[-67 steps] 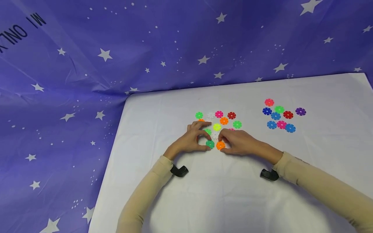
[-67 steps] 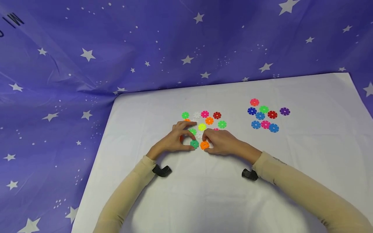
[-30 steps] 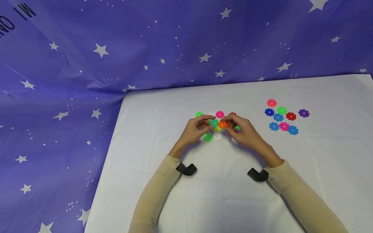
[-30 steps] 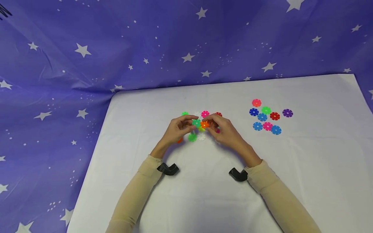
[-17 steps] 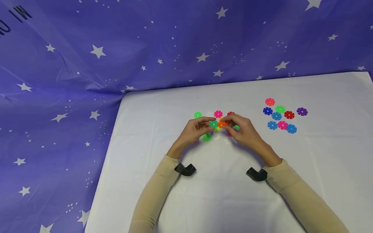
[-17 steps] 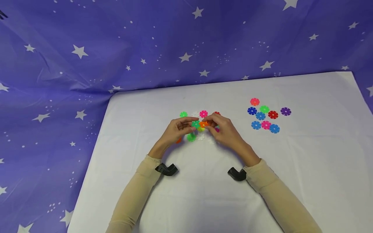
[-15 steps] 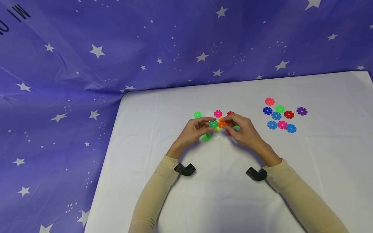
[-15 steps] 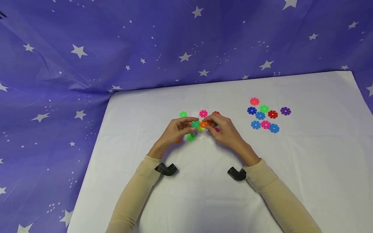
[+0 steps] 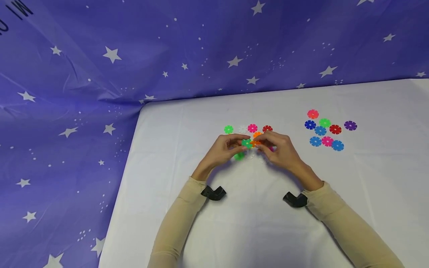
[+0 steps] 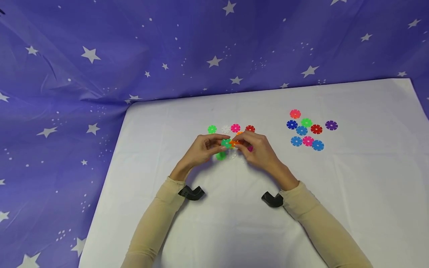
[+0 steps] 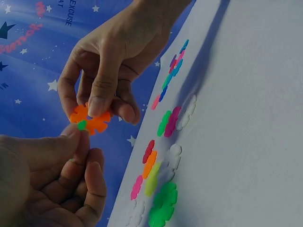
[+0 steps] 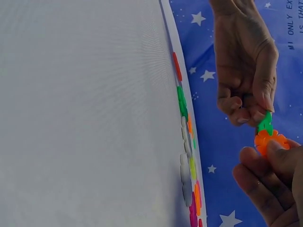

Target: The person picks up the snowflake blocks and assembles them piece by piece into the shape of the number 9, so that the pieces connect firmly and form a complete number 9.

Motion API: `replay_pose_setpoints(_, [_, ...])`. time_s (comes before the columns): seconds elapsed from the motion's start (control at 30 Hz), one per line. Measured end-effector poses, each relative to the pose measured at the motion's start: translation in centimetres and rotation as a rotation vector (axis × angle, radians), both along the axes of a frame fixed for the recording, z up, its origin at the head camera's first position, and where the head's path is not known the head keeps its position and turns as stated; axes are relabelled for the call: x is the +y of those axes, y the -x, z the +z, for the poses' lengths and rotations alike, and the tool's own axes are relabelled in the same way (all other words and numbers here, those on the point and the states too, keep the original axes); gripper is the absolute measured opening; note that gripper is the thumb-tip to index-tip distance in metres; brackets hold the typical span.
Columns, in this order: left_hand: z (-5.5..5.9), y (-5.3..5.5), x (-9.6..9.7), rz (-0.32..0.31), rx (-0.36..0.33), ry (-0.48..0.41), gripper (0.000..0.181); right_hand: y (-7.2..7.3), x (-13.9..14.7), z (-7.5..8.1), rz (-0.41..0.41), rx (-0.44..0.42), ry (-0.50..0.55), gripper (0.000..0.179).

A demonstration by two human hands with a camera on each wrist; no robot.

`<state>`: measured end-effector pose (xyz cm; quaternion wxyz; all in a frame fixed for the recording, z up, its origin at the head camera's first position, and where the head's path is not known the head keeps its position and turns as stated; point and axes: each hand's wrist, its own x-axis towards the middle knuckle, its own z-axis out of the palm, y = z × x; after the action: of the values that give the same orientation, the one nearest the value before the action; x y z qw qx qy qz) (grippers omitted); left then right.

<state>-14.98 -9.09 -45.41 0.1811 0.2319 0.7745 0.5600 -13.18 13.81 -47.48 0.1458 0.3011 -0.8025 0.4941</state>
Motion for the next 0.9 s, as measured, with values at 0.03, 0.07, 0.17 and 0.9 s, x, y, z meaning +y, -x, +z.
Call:
replay_pose_setpoints(0.03, [0.0,0.0,0.0,-0.004,0.002,0.000,0.034,0.0,0.0,0.0,-0.002,-0.002,0.003,0.032])
replay_pose_setpoints(0.07, [0.0,0.0,0.1,-0.005,0.001,-0.001,0.034,0.0,0.0,0.0,-0.002,-0.005,0.005,0.032])
replay_pose_setpoints(0.17, [-0.1,0.1,0.2,-0.010,0.004,-0.007,0.033,0.0,0.0,0.1,0.010,-0.012,0.010,0.033])
replay_pose_setpoints(0.9, [0.0,0.5,-0.3,0.061,-0.049,-0.081,0.043,0.1,2.8,1.0,0.175,-0.423,-0.664,0.039])
